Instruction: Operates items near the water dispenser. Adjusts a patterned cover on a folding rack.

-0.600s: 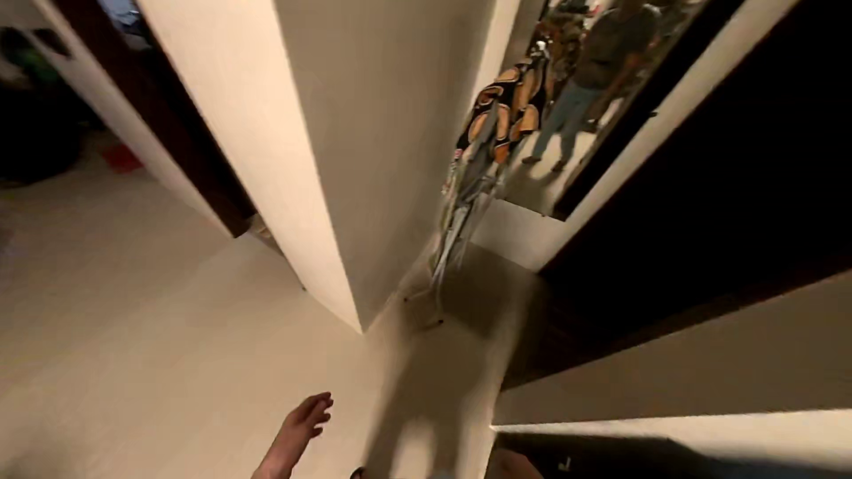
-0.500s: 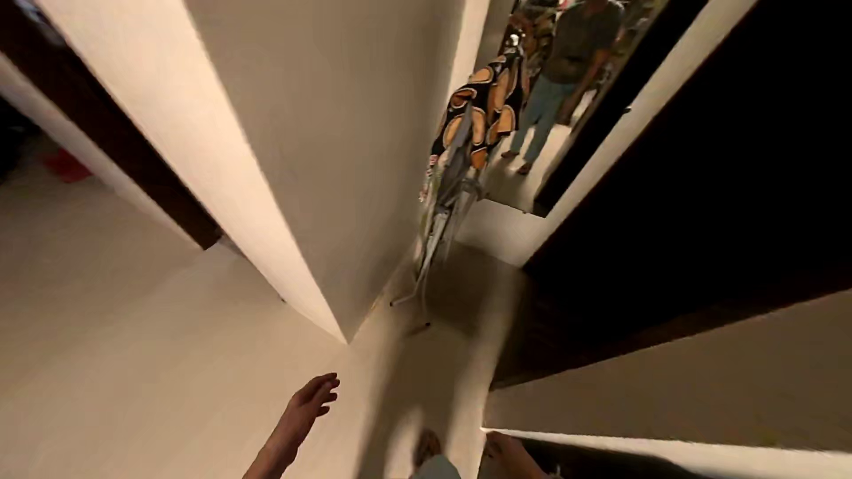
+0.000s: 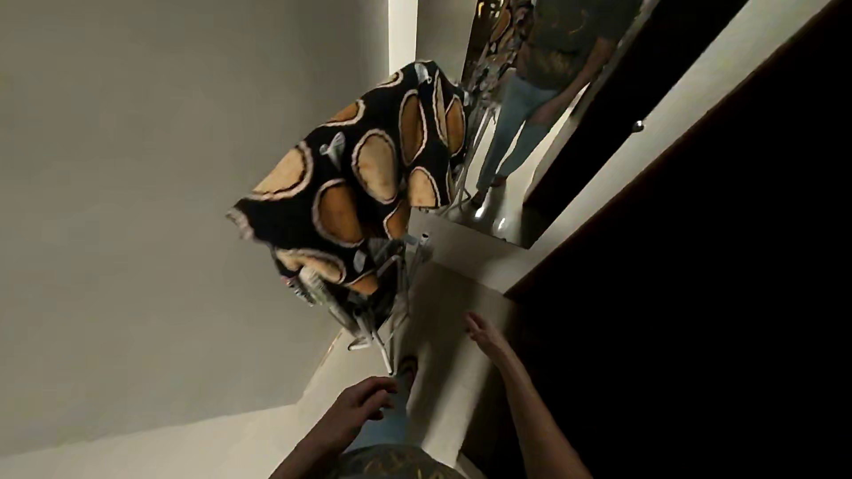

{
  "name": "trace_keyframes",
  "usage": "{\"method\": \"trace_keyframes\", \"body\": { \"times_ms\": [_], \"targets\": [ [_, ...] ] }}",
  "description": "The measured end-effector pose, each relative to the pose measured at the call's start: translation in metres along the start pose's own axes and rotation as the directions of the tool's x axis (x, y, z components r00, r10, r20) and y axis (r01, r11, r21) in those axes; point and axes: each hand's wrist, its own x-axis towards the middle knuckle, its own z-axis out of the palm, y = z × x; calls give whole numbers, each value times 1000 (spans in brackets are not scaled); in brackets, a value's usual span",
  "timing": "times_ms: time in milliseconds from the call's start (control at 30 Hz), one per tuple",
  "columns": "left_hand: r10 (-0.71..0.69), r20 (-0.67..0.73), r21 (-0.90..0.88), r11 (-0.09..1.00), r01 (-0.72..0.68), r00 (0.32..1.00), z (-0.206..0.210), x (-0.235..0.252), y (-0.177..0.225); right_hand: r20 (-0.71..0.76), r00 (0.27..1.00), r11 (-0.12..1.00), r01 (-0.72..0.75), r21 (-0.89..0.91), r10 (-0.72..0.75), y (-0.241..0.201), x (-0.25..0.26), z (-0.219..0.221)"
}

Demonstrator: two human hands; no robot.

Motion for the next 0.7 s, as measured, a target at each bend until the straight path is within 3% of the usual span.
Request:
{"method": "trace_keyframes", "body": {
  "times_ms": [167, 300, 367, 433, 500, 633, 700],
  "targets": [
    [0, -5, -279, 960, -2, 1000, 6, 114, 59, 46, 968, 964, 240, 119, -246, -89, 92, -32],
    [-62, -216, -539, 840, -66, 974, 6, 185, 90, 139, 971, 970, 172, 169, -196, -141, 139, -50],
    [-153, -380, -596, 795, -115, 912, 8, 215, 97, 227, 958, 976, 142, 164, -177, -158, 156, -58],
    [-244, -543, -637, 743, -205, 804, 14, 236, 112, 354, 921, 981, 113, 159, -164, -166, 177, -63],
    [-237, -660, -609, 725, -322, 713, 20, 253, 115, 487, 856, 978, 95, 186, -176, -164, 196, -65],
    [-201, -765, -595, 582, -553, 612, 21, 307, 84, 628, 728, 957, 146, 251, -276, -153, 234, -67],
    [-273, -809, -577, 538, -614, 521, 33, 321, 88, 669, 659, 938, 217, 270, -345, -149, 247, -73]
  ]
}}
